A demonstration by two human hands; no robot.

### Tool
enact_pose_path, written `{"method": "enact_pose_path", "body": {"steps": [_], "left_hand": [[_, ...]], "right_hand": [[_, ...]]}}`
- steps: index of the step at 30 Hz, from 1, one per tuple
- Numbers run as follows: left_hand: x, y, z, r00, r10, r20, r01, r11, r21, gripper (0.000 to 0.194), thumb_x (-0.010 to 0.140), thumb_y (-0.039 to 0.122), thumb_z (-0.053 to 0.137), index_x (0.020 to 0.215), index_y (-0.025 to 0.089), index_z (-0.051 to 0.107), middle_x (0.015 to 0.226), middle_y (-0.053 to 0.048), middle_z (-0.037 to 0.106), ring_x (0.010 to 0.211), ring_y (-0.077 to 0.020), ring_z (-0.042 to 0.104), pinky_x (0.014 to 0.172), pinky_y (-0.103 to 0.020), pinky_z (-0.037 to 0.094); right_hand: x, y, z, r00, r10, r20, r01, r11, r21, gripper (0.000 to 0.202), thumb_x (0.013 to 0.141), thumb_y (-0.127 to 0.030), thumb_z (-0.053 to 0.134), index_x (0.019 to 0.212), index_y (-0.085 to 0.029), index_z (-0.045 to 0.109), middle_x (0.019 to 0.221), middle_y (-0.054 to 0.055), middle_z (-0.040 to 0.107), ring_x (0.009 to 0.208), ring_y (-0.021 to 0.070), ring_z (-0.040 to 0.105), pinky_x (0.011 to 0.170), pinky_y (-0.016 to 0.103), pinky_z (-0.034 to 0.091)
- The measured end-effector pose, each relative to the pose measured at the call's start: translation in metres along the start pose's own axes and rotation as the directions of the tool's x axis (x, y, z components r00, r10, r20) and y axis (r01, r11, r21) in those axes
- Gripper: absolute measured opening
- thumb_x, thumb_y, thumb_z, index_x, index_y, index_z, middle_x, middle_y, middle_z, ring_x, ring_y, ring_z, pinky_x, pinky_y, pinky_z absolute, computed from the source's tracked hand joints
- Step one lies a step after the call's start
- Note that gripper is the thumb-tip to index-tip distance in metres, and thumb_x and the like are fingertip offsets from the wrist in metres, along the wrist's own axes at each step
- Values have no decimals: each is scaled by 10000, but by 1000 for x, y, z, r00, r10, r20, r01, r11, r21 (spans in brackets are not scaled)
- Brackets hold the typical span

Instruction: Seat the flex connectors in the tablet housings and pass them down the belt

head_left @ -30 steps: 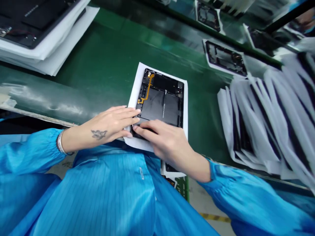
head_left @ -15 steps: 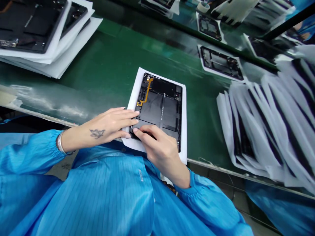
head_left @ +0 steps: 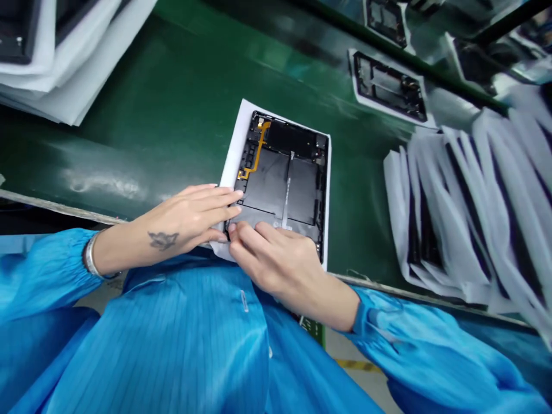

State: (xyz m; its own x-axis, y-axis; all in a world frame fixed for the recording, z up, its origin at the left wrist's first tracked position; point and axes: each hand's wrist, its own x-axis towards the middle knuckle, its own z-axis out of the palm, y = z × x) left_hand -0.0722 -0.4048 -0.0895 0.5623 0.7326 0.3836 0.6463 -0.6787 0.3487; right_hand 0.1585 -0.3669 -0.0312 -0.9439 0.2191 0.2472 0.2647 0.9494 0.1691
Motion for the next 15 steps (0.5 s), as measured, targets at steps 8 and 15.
{"method": "enact_pose_path", "body": {"steps": [8, 15], "left_hand": [[1, 19, -13, 998, -27, -64, 36, 989, 143, 440, 1038, 312, 488, 1421, 96, 499, 1510, -195, 488, 1423, -294, 464, 1146, -491, 454], [-4, 32, -10, 992, 56, -110, -35, 982, 186, 297, 995, 96, 488, 1274, 92, 591, 1314, -150, 665, 1246, -270, 630, 1000, -407, 573]], "right_hand": [[-27, -4, 3, 802, 462, -379, -373, 882, 287, 404, 975, -181, 574, 1372, -259, 575, 793, 14, 684, 636, 172, 540, 602, 343, 402], [-48, -19, 8, 763, 547, -345, -286, 763, 579, 479, 1045, -492, 336, 1117, -218, 723, 787, 69, 651, 714, 201, 585, 671, 384, 476]]}}
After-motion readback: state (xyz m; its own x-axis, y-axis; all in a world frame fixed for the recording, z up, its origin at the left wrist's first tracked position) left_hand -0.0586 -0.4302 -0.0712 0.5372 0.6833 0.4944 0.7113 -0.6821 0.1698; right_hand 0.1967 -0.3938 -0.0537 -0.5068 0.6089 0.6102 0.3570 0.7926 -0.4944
